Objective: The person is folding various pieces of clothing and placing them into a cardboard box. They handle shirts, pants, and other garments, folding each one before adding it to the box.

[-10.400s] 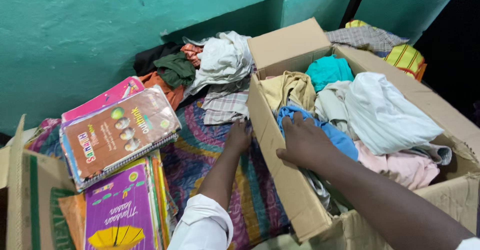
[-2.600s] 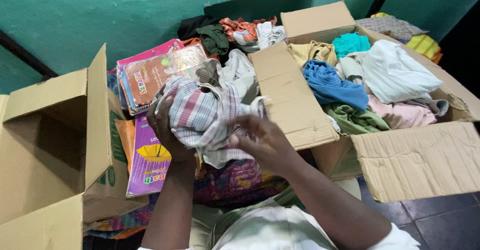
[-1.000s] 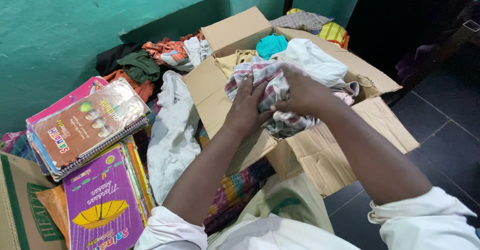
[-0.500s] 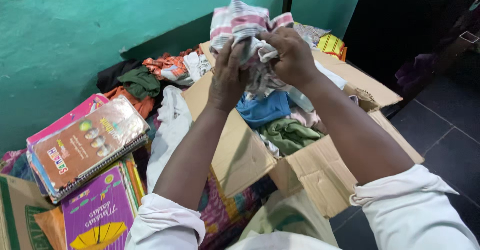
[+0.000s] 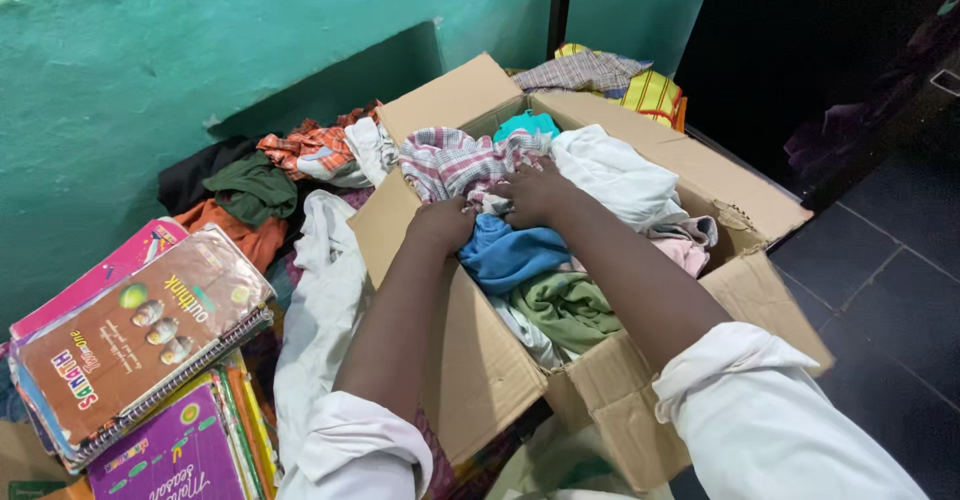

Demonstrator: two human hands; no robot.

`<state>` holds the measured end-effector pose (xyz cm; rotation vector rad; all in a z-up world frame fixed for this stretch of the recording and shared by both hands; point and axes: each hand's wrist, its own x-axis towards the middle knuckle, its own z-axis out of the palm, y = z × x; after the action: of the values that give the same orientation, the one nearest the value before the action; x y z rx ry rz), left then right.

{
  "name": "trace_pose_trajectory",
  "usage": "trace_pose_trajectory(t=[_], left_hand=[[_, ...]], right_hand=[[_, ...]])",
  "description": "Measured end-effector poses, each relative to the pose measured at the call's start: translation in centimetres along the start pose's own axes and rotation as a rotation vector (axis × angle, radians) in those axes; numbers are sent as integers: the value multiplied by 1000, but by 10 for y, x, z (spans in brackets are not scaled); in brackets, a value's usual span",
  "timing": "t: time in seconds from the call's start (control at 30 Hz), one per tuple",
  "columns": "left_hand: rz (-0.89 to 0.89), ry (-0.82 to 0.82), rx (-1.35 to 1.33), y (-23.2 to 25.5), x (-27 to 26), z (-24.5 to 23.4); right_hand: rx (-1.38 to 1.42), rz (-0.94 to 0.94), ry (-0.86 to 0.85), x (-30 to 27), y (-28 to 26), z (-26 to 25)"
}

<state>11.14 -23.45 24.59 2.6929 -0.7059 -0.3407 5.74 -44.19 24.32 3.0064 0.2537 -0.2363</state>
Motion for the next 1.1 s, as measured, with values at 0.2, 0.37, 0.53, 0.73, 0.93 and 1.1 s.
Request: trace_pose_trajectory(t=[0.2,0.37,0.53,0.73,0.93,1.1], left_hand=[[-20,-14,54,-1,9,9],[48,98,-26,-2,6,-18],[131,484,42,-9,20,-28],[0,-81,123,-22,75,-1],[-70,-259,231,-20,105,8],[-106,-119,143,-19,80,4]], right_hand=[[74,-38,7,7,10,-1],[114,-128,51,4,17,5],[210,-113,32,0,23,15],[226,-112,29,-3,14,10],[280,-122,64,-7,9,2],[302,-89,356,-20,3,-11]])
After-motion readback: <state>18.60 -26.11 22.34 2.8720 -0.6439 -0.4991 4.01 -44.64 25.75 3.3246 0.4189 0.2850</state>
